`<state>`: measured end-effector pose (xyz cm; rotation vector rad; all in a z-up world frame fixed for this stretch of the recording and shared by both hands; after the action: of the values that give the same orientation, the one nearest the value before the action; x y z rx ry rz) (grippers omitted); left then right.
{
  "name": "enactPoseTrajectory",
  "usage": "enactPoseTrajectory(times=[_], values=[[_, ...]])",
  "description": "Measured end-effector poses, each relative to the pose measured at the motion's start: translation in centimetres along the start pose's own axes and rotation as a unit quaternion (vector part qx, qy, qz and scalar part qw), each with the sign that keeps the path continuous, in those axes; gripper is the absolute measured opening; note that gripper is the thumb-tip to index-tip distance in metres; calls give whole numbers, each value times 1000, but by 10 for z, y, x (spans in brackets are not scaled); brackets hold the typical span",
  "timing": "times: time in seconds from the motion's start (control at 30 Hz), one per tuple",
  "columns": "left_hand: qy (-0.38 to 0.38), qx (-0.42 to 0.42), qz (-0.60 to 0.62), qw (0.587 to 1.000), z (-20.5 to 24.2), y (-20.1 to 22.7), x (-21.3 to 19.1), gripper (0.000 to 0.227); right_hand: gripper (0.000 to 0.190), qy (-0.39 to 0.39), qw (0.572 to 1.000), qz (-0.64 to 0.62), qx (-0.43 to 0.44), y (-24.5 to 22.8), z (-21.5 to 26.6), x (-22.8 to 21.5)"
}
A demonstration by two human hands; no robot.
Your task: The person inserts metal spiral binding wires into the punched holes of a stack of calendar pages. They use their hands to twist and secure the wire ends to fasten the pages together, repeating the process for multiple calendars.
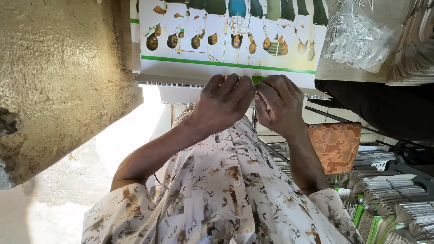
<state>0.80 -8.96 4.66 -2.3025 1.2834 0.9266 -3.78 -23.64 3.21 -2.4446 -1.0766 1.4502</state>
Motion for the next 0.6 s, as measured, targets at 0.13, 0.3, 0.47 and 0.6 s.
enactPoseTrajectory(times=[0.13,0.3,0.47,0.6], values=[[-15,2,-17,1000,1,4,3,14,14,-15,999,-33,14,3,-1,-1],[-31,8,-14,999,-4,2,0,15,10,-30,998,-52,32,2,-6,-1],[-44,18,-16,999,-5,1,0,19,10,-39,995,-84,41,2,-11,-2],[-55,17,3,998,-7,-4,-4,15,9,-58,993,-95,36,8,-11,-1]])
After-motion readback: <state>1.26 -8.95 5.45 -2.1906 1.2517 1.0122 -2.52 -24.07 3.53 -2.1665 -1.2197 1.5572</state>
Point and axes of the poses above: each hand's wrist, its own z-axis away from the middle knuckle, its own x-axis out of the palm, y = z × x, the point moved 5 cm from there along -z, towards the middle knuckle, and after that the axes turned 7 degrees about -z, right-handed, at the moved point
